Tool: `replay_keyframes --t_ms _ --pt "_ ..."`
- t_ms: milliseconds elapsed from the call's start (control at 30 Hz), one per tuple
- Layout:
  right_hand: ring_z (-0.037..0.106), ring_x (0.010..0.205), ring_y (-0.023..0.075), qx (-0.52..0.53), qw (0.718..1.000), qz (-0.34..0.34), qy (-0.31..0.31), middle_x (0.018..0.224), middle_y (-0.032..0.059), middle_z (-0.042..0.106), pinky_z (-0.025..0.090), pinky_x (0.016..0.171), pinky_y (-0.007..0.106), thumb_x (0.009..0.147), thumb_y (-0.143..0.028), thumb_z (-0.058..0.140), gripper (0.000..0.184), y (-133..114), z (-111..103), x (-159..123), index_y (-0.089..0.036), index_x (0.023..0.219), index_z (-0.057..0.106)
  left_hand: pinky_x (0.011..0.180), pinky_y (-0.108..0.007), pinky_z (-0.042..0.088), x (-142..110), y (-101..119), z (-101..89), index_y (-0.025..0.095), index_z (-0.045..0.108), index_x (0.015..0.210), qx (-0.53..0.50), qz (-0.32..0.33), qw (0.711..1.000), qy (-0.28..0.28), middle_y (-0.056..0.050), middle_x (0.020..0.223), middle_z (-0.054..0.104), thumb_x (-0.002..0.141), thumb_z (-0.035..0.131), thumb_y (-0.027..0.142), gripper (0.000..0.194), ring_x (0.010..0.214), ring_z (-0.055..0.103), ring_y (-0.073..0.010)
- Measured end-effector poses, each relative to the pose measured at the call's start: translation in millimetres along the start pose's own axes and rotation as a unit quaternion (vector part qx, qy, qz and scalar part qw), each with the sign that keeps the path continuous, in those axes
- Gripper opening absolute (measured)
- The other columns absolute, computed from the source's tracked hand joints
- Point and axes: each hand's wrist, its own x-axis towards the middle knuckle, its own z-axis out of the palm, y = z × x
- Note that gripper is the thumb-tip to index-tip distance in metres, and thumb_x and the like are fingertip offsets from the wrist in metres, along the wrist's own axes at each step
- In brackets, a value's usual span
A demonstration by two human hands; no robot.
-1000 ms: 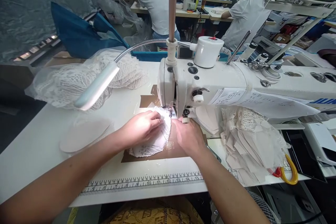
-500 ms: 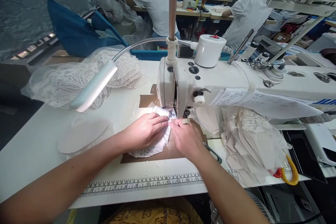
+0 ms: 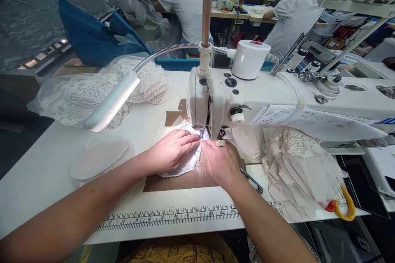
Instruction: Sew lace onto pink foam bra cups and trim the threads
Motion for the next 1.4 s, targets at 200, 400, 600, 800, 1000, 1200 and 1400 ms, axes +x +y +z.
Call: replay_keyframes --t_ms 200,400,600,800,1000,1200,1400 --pt "0.059 0.088 0.0215 -0.009 1.000 -0.007 0.011 0.105 0.0065 0.068 0.039 0.069 0.030 0.089 -0.014 0.040 0.044 0.0 2.2 1.0 -0.020 0.128 0.060 0.084 -0.042 0.048 1.9 -1.3 1.0 0.007 0.059 0.123 -0.006 -0.006 1.000 -0.001 -0.017 0.125 0.060 0.087 0.045 0.013 0.039 0.103 0.054 -0.0274" --pt "0.058 0.088 0.0206 0.001 0.999 -0.016 0.029 0.104 0.0068 0.068 0.039 0.068 0.029 0.089 -0.013 0.040 0.042 1.7 4.1 0.0 -0.020 0.125 0.061 0.087 -0.044 0.048 2.7 -3.2 0.9 0.009 0.059 0.122 -0.012 0.002 1.000 0.008 -0.018 0.124 0.061 0.087 0.046 0.013 0.037 0.106 0.055 -0.0276" --pt "0.057 0.081 0.0180 0.017 0.999 -0.030 0.035 0.098 0.0055 0.067 0.035 0.063 0.028 0.090 -0.014 0.040 0.037 4.6 2.7 -2.6 -0.021 0.118 0.064 0.091 -0.043 0.047 2.4 -5.8 0.3 0.010 0.058 0.123 -0.025 0.001 1.000 0.000 -0.016 0.125 0.061 0.087 0.047 0.012 0.038 0.112 0.054 -0.0272" --pt "0.054 0.079 0.0184 0.006 0.998 -0.040 0.044 0.097 0.0056 0.067 0.034 0.063 0.028 0.088 -0.011 0.041 0.037 5.3 3.9 -3.4 -0.021 0.115 0.066 0.092 -0.041 0.047 1.2 -7.5 4.3 0.013 0.059 0.123 -0.039 -0.018 0.999 0.024 -0.013 0.125 0.062 0.093 0.044 0.017 0.034 0.111 0.055 -0.0248" --pt "0.055 0.082 0.0205 -0.008 0.999 -0.029 0.034 0.101 0.0072 0.068 0.037 0.063 0.029 0.086 -0.010 0.040 0.044 3.3 3.0 -1.3 -0.019 0.123 0.062 0.089 -0.042 0.047 1.4 -10.8 0.9 0.011 0.062 0.121 -0.023 -0.027 0.999 0.034 -0.013 0.125 0.062 0.094 0.045 0.024 0.034 0.107 0.055 -0.0264" --pt "0.059 0.089 0.0213 0.022 0.999 -0.012 0.039 0.108 0.0080 0.068 0.042 0.070 0.029 0.088 -0.013 0.040 0.044 4.6 2.5 -0.8 -0.020 0.126 0.061 0.095 -0.048 0.042 -3.9 -10.3 -4.3 0.016 0.061 0.122 -0.020 -0.044 0.999 0.024 -0.014 0.130 0.057 0.090 0.051 0.035 0.038 0.117 0.049 -0.0321" --pt "0.062 0.087 0.0204 0.050 0.997 0.020 0.046 0.104 0.0079 0.069 0.042 0.070 0.029 0.091 -0.017 0.038 0.039 5.5 2.5 -2.3 -0.020 0.120 0.064 0.097 -0.047 0.040 -6.6 -6.6 -7.0 0.019 0.067 0.112 -0.048 -0.002 0.999 0.025 -0.014 0.128 0.056 0.091 0.051 0.040 0.034 0.114 0.050 -0.0305"
